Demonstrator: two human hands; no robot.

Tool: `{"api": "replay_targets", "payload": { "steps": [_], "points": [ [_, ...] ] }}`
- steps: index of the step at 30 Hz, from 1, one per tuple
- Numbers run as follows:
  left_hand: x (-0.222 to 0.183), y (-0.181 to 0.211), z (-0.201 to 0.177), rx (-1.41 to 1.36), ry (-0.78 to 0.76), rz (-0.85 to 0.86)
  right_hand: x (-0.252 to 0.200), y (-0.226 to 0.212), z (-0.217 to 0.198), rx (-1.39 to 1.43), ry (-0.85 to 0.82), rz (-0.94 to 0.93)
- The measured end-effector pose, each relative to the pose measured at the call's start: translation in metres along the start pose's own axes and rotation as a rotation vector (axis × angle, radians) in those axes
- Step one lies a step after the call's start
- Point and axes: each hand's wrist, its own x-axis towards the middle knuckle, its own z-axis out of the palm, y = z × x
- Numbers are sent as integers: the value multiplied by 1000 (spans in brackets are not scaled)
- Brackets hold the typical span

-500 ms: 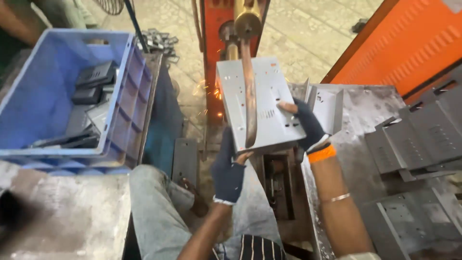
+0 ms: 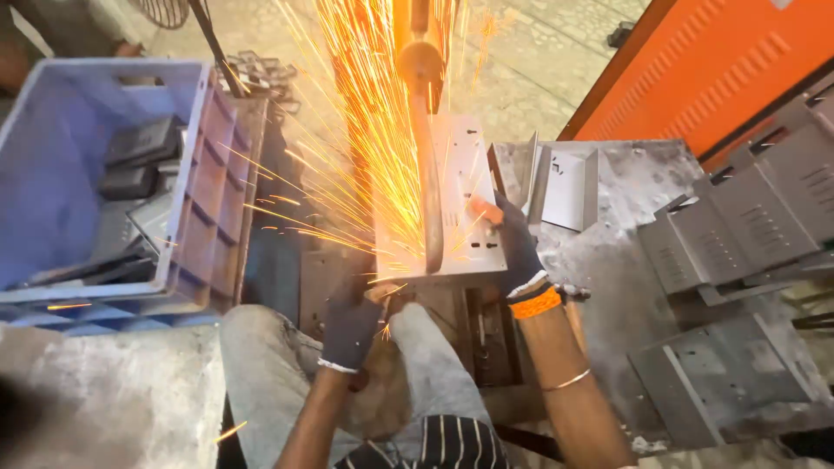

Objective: Spot welding and assembling metal chassis components using a stationary welding machine and a hammer.

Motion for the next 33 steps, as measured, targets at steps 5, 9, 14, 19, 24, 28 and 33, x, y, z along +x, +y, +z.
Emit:
{"api": "replay_targets", "payload": {
  "steps": [5, 9, 14, 19, 24, 28, 33],
  "points": [
    [8, 92, -17, -10, 43, 35, -19, -11, 27, 117, -24, -37],
    [10, 87, -34, 36, -28, 122, -12, -7, 35, 70, -51, -84],
    [23, 67, -30, -99, -38, 261, -22, -16, 40, 85, -17, -58],
    [16, 63, -39, -97, -114, 142, -56, -26, 58, 260, 87, 41],
    [29, 88, -40, -59, -96, 209, -45, -27, 53, 241, 135, -55],
    [41, 49, -46, -103, -134, 319, -54, -30, 75, 346, 38, -119],
    [31, 82, -48, -86, -95, 238, -43, -19, 68, 366, 23, -112]
  ]
}}
